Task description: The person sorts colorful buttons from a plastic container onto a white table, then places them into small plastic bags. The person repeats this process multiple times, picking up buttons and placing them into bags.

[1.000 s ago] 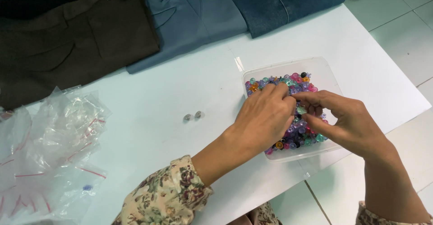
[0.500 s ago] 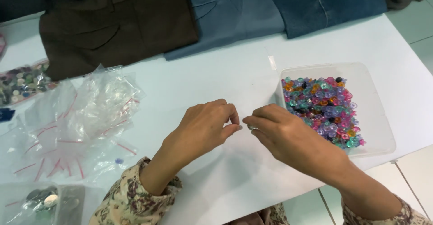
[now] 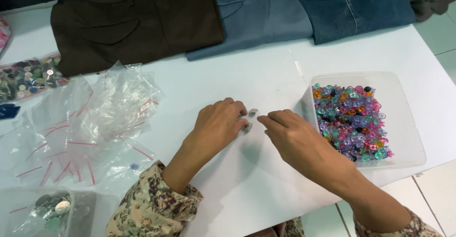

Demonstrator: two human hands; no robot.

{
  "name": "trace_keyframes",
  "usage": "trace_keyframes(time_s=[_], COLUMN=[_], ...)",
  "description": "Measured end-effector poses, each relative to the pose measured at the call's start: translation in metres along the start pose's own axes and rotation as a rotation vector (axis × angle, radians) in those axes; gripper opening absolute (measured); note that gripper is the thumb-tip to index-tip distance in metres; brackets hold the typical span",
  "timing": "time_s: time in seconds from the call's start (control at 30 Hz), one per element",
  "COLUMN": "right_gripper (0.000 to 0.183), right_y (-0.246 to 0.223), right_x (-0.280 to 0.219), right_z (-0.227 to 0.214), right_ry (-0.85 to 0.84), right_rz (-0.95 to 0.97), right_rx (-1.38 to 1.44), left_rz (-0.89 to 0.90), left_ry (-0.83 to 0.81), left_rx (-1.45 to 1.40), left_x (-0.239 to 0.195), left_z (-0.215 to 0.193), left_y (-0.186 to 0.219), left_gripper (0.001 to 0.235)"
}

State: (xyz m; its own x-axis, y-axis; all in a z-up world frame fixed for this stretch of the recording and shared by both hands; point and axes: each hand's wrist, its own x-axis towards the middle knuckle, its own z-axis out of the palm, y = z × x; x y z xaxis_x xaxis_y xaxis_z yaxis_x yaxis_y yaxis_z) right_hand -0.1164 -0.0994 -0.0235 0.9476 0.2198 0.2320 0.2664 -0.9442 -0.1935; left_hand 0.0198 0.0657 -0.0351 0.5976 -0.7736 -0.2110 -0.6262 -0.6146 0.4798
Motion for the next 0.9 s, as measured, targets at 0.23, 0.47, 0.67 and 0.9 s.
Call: trace_keyframes(time_s=[0.23,0.47,0.67,0.9], right_gripper=[0.04,0.039,0.049,0.058], right_y=[0.042,0.106,0.127,0.143], right_x=[-0.047,-0.107,-0.122,-0.094], right_z=[-0.096,-0.104,-0.073,-0.066], right_ry=[0.02,-0.352,-0.619,-0.293], right_rz=[0.129,0.379,0.371,0.208], right_rx=[0.095,0.049,0.154,0.157], left_rz=[0.101,0.593,0.587,0.475], left_ry=[0.05,0.075,0.091,0.207], left_rx=[-0.118,-0.198,-0.042,0.032], left_x=[-0.001,0.028,0.075,0.099], left_z=[0.0,0.02,0.07,0.092], left_y=[0.032,0.126,0.163,0.15], left_gripper=[0.02,0.017,0.027,0.026])
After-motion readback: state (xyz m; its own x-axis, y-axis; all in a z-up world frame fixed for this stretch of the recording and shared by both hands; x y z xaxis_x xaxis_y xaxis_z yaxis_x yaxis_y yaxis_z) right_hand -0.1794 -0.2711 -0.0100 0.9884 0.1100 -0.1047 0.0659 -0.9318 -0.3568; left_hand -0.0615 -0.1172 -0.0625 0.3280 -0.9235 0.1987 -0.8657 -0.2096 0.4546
